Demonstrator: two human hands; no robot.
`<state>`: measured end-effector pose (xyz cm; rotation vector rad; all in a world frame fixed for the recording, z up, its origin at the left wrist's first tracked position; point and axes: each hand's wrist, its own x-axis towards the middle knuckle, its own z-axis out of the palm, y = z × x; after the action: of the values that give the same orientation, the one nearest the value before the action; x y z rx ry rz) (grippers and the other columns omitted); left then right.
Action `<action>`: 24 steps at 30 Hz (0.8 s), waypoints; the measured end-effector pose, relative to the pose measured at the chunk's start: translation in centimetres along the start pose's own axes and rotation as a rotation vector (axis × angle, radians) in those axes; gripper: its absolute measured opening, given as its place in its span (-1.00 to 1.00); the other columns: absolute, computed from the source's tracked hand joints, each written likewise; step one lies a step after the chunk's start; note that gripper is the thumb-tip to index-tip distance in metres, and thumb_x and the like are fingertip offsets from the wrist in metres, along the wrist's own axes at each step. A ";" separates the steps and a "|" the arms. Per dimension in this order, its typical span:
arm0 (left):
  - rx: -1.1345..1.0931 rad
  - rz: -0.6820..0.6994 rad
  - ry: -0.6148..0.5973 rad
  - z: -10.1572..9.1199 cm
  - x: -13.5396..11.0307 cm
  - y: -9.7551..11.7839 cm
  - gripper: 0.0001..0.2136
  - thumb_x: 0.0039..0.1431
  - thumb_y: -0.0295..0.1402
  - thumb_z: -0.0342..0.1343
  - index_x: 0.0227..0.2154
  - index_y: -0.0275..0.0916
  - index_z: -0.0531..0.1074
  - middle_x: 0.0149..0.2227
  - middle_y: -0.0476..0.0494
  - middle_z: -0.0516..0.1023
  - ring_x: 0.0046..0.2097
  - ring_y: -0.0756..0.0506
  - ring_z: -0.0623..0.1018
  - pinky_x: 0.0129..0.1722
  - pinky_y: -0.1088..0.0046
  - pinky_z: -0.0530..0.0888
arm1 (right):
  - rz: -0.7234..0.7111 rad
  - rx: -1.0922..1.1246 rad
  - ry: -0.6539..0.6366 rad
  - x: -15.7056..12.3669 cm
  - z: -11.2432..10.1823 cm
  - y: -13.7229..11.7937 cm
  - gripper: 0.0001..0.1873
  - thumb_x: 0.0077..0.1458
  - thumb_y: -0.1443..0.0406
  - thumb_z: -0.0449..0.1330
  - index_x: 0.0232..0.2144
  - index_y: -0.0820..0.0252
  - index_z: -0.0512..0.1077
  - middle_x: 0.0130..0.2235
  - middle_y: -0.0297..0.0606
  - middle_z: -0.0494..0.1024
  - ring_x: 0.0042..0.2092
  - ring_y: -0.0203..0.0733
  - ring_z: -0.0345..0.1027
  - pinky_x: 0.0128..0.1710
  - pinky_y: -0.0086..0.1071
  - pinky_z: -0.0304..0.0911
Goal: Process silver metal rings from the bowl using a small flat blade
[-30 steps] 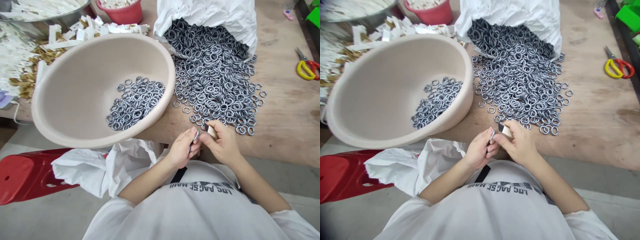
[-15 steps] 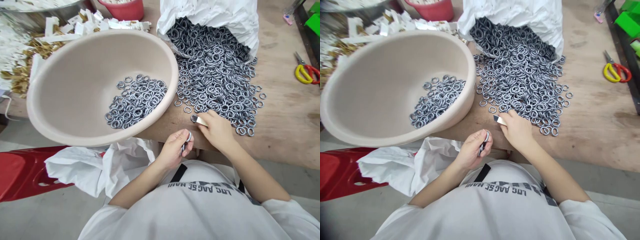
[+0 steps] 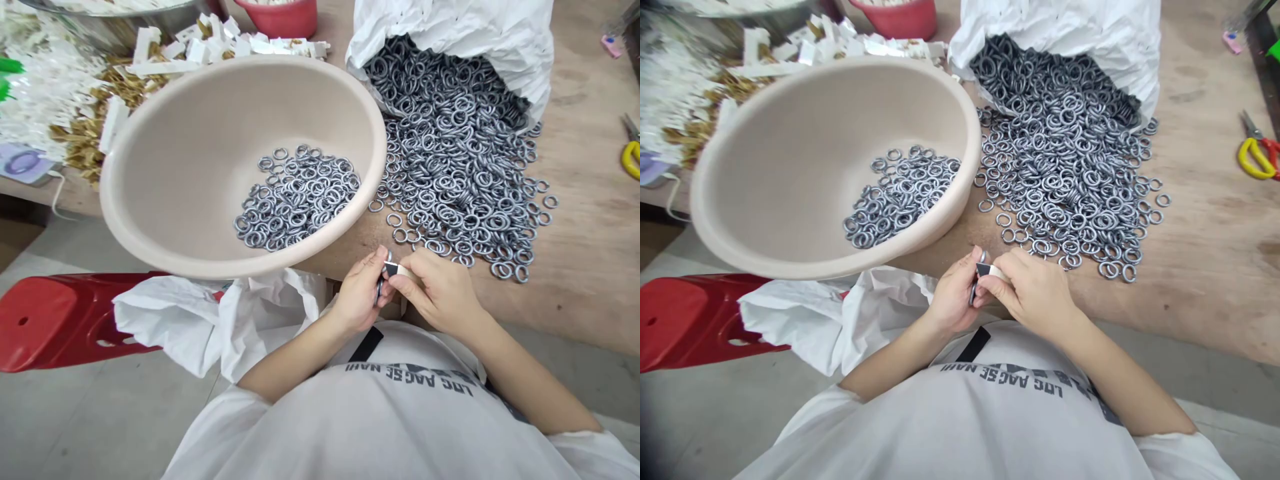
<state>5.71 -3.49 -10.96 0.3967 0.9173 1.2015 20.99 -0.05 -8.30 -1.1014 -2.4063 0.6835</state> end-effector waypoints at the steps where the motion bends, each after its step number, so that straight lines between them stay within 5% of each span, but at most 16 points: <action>1: 0.004 -0.004 -0.002 0.1 0.0 0.0 -0.52 0.17 0.04 0.22 -0.55 -0.24 0.23 -0.70 0.14 0.22 -0.68 0.14 0.17 -0.70 0.65 0.10 | -0.008 -0.016 0.007 0.0 0.1 0.0 -0.54 0.38 -0.02 -0.03 -0.36 0.14 0.41 -0.38 -0.27 0.47 -0.37 -0.23 0.32 -0.38 -0.35 0.04; 10: -0.010 -0.077 -0.042 0.6 -0.1 -0.2 -0.52 0.13 0.05 0.26 -0.54 -0.23 0.21 -0.69 0.16 0.17 -0.68 0.14 0.11 -0.72 0.68 0.07 | -0.016 -0.046 -0.016 -0.5 0.1 0.2 -0.54 0.39 0.01 -0.02 -0.44 0.14 0.35 -0.43 -0.31 0.45 -0.42 -0.26 0.24 -0.41 -0.34 -0.06; 16: 0.004 -0.131 -0.299 0.4 -1.3 0.2 -0.53 0.29 -0.01 0.11 -0.57 -0.24 0.20 -0.70 0.14 0.17 -0.70 0.15 0.08 -0.69 0.62 0.04 | 0.202 -0.006 0.065 0.1 -0.3 2.8 -0.56 0.40 0.03 -0.03 -0.44 0.12 0.35 -0.51 -0.36 0.40 -0.45 -0.25 0.26 -0.42 -0.35 -0.03; 20: 0.059 -0.025 -0.205 -0.4 -1.2 0.8 -0.62 0.31 -0.08 0.12 -0.48 -0.28 0.32 -0.65 0.09 0.28 -0.67 0.15 0.16 -0.65 0.62 0.07 | 0.160 -0.027 0.112 0.8 -0.5 3.4 -0.67 0.37 0.04 0.05 -0.20 0.12 0.46 -0.30 -0.26 0.56 -0.28 -0.16 0.42 -0.33 -0.34 0.10; 24: 0.130 0.065 -0.084 -1.5 -0.4 1.7 -0.75 0.27 -0.17 0.18 -0.22 -0.29 0.47 -0.56 0.04 0.42 -0.65 0.15 0.22 -0.64 0.64 0.07 | 0.150 -0.331 -0.005 2.4 0.3 2.9 -0.70 0.30 0.15 0.17 0.03 0.08 0.45 -0.08 -0.16 0.56 -0.21 -0.05 0.46 -0.40 -0.30 0.04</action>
<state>3.43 -3.53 -10.53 0.5807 0.9184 1.1790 21.08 3.41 -9.81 -1.4224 -2.5194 0.3367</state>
